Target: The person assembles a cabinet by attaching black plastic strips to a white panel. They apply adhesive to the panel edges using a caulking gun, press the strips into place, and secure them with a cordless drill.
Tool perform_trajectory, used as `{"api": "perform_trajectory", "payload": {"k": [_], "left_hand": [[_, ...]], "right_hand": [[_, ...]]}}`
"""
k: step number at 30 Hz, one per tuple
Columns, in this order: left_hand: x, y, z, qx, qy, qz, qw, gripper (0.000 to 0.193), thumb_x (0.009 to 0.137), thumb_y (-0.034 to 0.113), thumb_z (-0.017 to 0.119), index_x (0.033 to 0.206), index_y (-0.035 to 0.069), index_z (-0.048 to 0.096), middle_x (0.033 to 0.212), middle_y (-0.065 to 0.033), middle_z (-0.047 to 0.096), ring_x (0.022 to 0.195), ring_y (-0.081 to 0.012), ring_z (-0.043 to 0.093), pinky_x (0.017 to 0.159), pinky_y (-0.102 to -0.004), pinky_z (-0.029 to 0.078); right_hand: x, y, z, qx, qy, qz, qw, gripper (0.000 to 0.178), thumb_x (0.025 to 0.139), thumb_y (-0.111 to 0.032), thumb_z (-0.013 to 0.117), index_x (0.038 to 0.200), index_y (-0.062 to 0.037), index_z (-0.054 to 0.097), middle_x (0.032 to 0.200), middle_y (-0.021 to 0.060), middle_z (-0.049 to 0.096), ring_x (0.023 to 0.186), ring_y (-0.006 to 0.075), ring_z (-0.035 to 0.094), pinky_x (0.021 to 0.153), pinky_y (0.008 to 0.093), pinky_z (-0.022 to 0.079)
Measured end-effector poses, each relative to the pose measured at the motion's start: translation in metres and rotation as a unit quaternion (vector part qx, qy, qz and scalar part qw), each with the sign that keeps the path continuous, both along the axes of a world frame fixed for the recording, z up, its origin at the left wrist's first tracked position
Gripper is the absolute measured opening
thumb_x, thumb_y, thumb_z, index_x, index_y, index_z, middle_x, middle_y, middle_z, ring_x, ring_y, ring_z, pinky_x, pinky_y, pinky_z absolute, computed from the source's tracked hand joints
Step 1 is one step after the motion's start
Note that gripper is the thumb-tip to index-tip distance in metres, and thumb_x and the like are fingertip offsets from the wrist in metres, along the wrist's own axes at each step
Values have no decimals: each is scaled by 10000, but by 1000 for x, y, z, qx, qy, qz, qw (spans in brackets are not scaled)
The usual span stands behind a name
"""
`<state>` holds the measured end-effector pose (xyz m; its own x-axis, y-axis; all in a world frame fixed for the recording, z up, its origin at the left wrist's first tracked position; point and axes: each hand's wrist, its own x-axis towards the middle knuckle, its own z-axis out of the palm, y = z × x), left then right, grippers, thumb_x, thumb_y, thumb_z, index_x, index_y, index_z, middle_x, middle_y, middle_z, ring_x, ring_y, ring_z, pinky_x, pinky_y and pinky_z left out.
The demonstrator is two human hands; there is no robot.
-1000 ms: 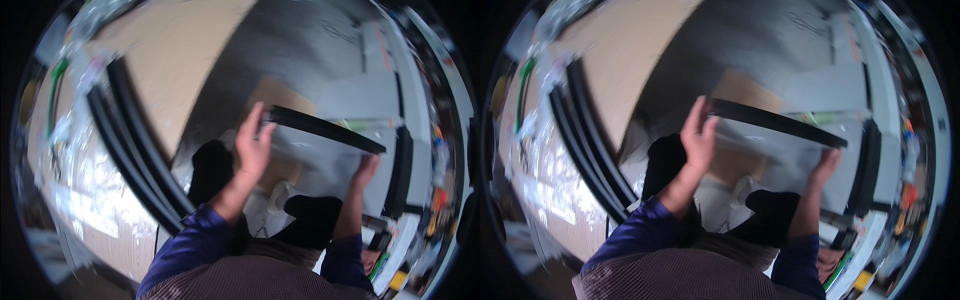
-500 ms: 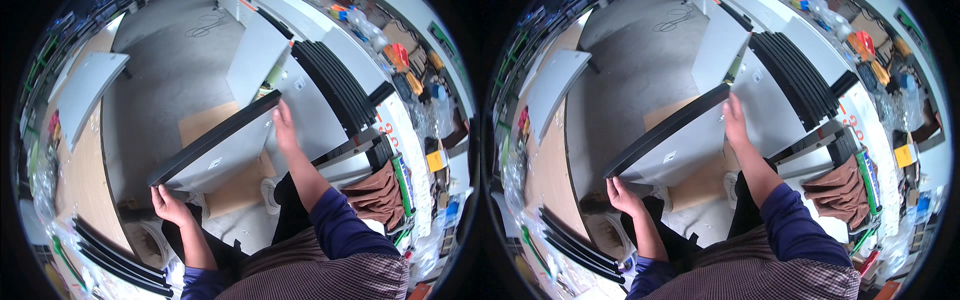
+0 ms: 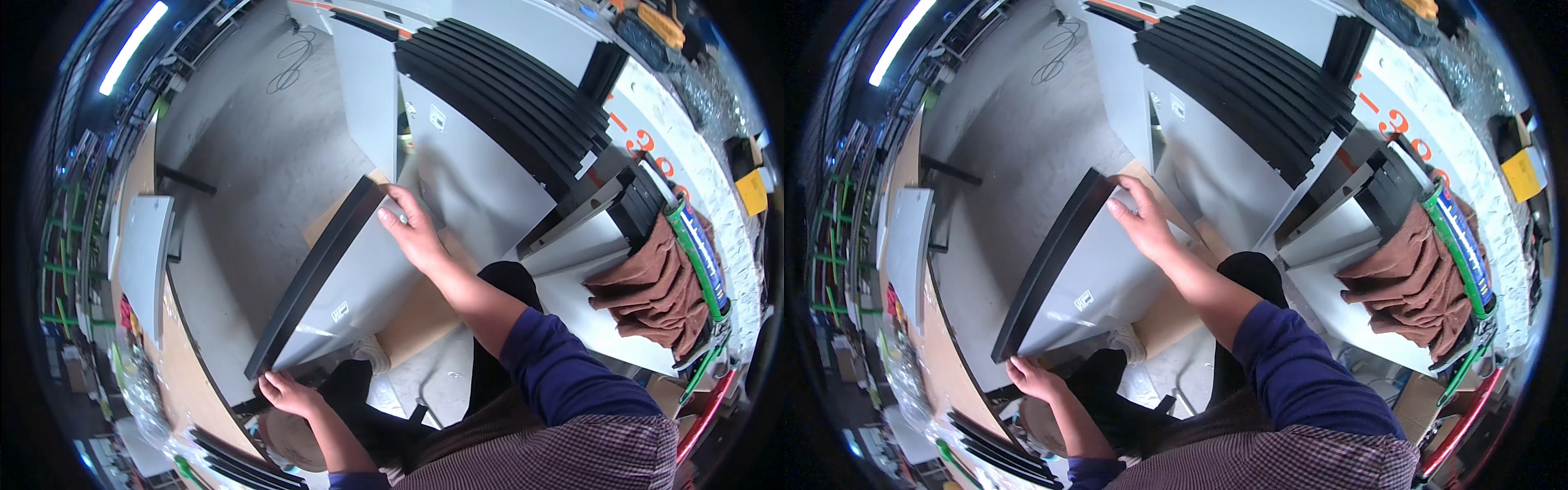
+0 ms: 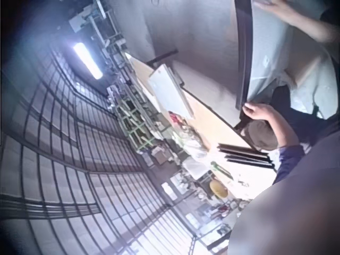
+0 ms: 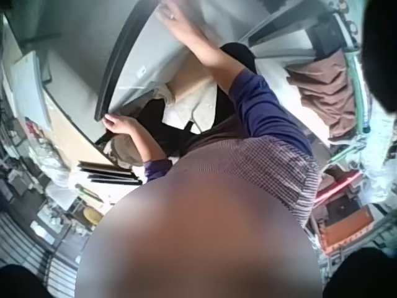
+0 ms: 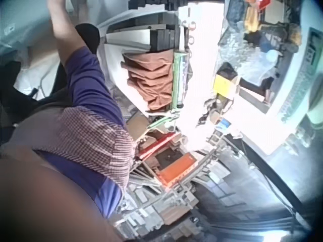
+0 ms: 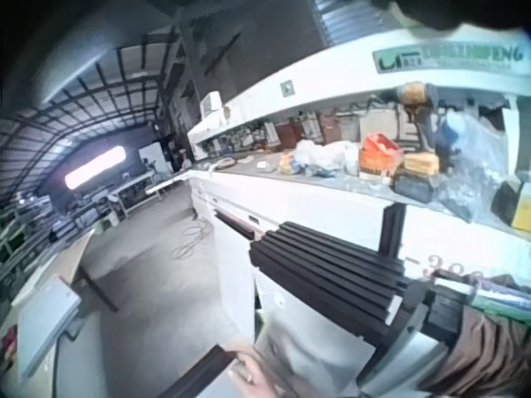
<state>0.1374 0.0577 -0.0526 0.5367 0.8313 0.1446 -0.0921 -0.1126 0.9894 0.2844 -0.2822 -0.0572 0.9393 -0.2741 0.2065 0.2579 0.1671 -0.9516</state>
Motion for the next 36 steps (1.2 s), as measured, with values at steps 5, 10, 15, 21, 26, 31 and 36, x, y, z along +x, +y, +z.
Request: {"api": "perform_trajectory", "payload": {"k": [5, 10, 15, 21, 26, 31, 36], "left_hand": [[-13, 1, 7, 30, 21, -54, 998, 383, 1048, 254, 493, 1324, -10, 468, 1302, -169, 526, 1184, -248, 539, 1008, -349, 485], [-18, -11, 14, 45, 12, -95, 994, 480, 1044, 309, 493, 1382, -21, 409, 1392, -215, 471, 1283, -300, 495, 1105, -390, 428], [-20, -12, 17, 41, 26, -78, 996, 427, 1051, 308, 477, 1354, 9, 437, 1347, -181, 520, 1234, -264, 531, 1032, -341, 475], [-24, -16, 22, 16, 36, -63, 997, 426, 1055, 314, 466, 1371, 31, 427, 1380, -169, 503, 1275, -259, 503, 1071, -341, 442], [-23, -27, 27, 10, 46, -57, 997, 444, 1055, 325, 462, 1396, 46, 412, 1417, -155, 477, 1308, -263, 474, 1119, -361, 405], [-22, -30, 30, 12, 44, -82, 996, 442, 1056, 334, 460, 1410, 75, 416, 1402, -121, 486, 1288, -238, 479, 1099, -351, 413], [-25, -15, 21, 36, 84, -112, 990, 423, 1054, 348, 462, 1368, 64, 451, 1360, -98, 509, 1252, -200, 492, 1075, -339, 419]], "right_hand": [[1, -7, 6, 88, -39, 24, 995, 432, 933, -274, 675, 1285, -50, 563, 1273, 107, 566, 1241, 233, 509, 1052, 367, 389], [-3, -15, 3, 62, -36, 49, 996, 427, 954, -215, 656, 1326, -47, 531, 1268, 73, 559, 1247, 200, 497, 1064, 344, 366], [-3, -18, 1, 52, -66, 39, 996, 394, 940, -169, 665, 1297, -49, 547, 1237, 67, 553, 1176, 209, 520, 1037, 350, 375], [-4, -19, 3, 33, -64, 15, 997, 355, 930, -133, 663, 1260, -41, 571, 1187, 68, 577, 1132, 206, 528, 1004, 347, 387], [-5, -18, 4, 79, -37, 14, 996, 302, 899, -175, 691, 1173, -80, 609, 1106, 74, 616, 1096, 258, 528, 1004, 393, 335], [-3, -20, 3, 62, -20, 44, 997, 335, 933, -107, 657, 1248, -28, 572, 1180, 86, 608, 1135, 209, 560, 994, 329, 417], [9, -16, 2, 128, -50, 23, 990, 309, 885, -151, 697, 1135, 10, 611, 1050, 159, 642, 986, 315, 614, 872, 386, 471]]}}
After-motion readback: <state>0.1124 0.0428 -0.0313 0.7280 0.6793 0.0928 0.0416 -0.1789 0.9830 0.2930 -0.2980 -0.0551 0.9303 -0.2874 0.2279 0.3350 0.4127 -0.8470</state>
